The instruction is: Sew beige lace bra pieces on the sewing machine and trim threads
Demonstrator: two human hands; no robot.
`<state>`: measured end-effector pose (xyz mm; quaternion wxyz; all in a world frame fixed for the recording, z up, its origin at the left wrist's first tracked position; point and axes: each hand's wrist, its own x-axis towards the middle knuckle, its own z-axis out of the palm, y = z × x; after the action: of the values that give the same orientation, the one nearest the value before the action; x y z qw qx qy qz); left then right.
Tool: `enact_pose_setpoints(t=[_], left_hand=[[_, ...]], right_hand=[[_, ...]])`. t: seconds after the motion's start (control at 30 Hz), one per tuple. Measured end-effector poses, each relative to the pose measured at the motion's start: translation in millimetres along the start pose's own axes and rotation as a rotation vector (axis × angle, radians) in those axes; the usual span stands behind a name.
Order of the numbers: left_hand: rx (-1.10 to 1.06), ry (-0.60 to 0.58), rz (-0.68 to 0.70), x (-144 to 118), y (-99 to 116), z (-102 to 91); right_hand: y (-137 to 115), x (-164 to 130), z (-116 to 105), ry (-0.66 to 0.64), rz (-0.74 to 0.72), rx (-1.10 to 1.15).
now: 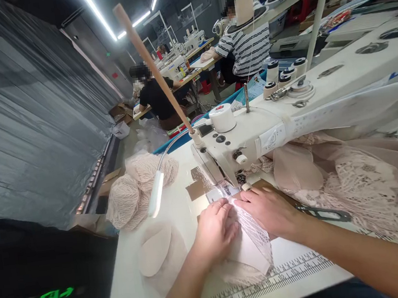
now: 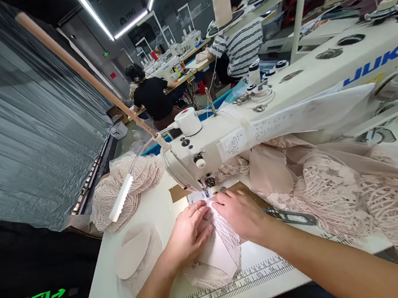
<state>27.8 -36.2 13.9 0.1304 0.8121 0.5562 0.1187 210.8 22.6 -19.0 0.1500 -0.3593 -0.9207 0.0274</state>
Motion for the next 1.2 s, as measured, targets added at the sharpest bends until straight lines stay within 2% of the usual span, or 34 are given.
enact_pose_setpoints(t=[0.13,0.43,0.7,0.8,0.9,1.0,1.13,1.2], left_hand=[[0.069,-0.013,-0.019,4,-4,-0.8],[0.038,-0.061,0.082,17,-17,-1.3],[0.026,-0.116,0.174,22,-30,-11.9],[0.048,-0.052,0.202,16,-28,-14.3],[0.019,0.046,0.178,4,-14,-14.8],[-0.001,0.076,0.143,-5,1,-7.9],[0.050,0.139,0.088,-8,5,8.5],[0.004,0.175,0.072,-9,1,12.3]], right_hand=[[-1,1,2,0.037,0.013,-0.023],[-5,1,2,0.093,0.033,-0.038],[-5,2,6,0.070,0.038,0.000],[0,0,6,0.084,0.018,0.067],[6,-3,5,0.141,0.008,0.168],[9,-5,2,0.178,0.004,0.244],[11,-6,-9,0.129,-0.010,0.289],[11,-8,-16,0.091,-0.027,0.306]])
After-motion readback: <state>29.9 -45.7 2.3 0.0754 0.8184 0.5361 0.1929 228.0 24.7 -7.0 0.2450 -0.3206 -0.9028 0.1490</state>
